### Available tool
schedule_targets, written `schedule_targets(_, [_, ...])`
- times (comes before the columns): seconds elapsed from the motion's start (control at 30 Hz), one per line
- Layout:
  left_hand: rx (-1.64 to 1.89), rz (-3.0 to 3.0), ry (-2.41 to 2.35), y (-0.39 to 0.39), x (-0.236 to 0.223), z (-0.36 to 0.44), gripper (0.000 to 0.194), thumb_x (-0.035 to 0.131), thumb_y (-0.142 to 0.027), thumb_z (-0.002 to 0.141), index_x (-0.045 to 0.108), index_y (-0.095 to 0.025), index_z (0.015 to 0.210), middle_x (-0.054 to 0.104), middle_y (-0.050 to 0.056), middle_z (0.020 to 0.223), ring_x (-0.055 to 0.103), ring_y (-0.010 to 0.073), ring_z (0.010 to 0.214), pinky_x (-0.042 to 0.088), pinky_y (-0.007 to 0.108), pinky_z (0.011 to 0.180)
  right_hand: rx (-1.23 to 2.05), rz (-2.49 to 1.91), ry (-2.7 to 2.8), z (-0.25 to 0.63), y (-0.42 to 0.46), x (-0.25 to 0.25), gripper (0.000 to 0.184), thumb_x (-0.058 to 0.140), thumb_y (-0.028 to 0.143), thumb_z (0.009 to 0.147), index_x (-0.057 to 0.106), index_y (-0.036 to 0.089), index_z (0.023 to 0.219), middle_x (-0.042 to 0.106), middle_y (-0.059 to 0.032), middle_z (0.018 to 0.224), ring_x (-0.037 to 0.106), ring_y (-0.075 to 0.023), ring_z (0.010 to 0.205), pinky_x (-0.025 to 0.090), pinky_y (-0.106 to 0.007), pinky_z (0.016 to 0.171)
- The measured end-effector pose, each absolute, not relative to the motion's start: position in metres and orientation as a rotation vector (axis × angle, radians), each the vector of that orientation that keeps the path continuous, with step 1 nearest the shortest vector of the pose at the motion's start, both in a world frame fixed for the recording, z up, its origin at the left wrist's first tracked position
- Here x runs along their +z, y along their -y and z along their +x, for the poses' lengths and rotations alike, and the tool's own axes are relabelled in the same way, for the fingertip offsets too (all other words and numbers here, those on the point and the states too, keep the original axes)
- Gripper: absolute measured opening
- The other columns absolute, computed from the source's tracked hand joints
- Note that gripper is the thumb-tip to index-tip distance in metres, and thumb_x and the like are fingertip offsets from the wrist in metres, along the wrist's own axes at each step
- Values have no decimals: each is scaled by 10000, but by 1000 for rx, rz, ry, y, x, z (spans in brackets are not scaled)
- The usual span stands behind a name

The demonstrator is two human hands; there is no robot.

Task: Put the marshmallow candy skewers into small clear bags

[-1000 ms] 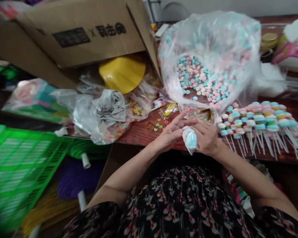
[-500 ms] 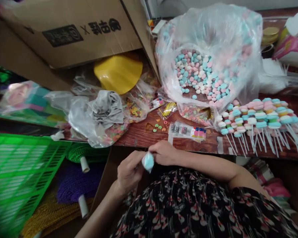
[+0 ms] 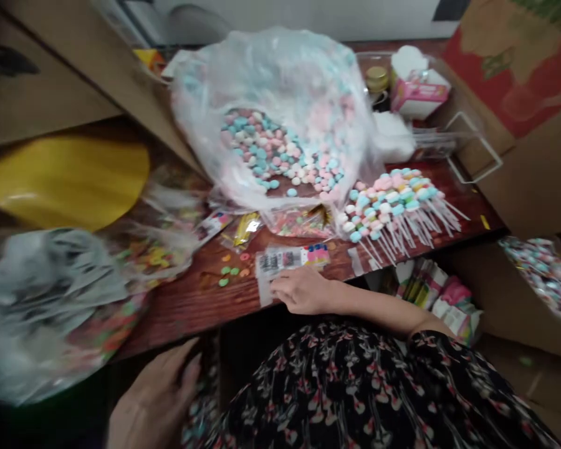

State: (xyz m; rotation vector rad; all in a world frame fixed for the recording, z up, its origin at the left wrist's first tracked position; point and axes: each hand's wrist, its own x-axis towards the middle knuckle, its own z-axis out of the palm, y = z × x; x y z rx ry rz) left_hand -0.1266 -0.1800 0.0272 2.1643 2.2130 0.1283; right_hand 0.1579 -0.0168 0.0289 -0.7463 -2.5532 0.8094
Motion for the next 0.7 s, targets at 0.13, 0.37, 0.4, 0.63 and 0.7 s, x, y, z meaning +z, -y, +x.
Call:
schedule_targets(0.13, [393, 2654, -1686, 74, 44, -36, 242, 522, -197, 880, 638, -190, 1091, 672, 99, 1067, 611, 244, 993, 494, 372, 908, 482, -930, 2439, 186, 11, 34, 165, 499, 135, 888, 653, 173, 933, 686, -53, 889, 588, -147, 769, 411, -256, 674])
schedule_targets(0.37, [-115, 2789, -1432, 2, 34, 29, 229, 500, -119, 817, 665, -120, 976, 645, 137, 1011, 589, 277, 925, 499, 379, 744, -55, -1493, 1964, 301, 1, 64, 206, 474, 197, 938, 675, 191, 894, 686, -58, 864, 613, -160, 813, 431, -270, 753])
schedule_targets(0.4, [-113, 2809, -1441, 4, 29, 27, 235, 487, -101, 820, 667, -121, 970, 647, 136, 1002, 591, 270, 912, 495, 371, 733, -107, -1574, 1914, 319, 0, 67, 207, 477, 205, 936, 679, 193, 888, 689, -57, 860, 616, -163, 815, 431, -271, 757])
schedule_targets(0.63, [426, 2970, -1484, 5, 3, 4, 171, 511, -164, 889, 681, -178, 891, 676, 66, 817, 618, 205, 777, 458, 304, 673, -332, -1970, 1781, 373, -14, 73, 227, 473, 242, 927, 692, 188, 901, 705, -70, 913, 614, -186, 854, 402, -284, 770])
schedule_targets(0.7, [608, 2966, -1482, 4, -2, 0, 160, 525, -169, 894, 677, -182, 847, 679, 59, 815, 617, 192, 781, 456, 292, 692, -345, -2061, 1755, 374, -20, 72, 231, 476, 259, 926, 694, 190, 897, 704, -76, 914, 609, -195, 854, 396, -290, 755])
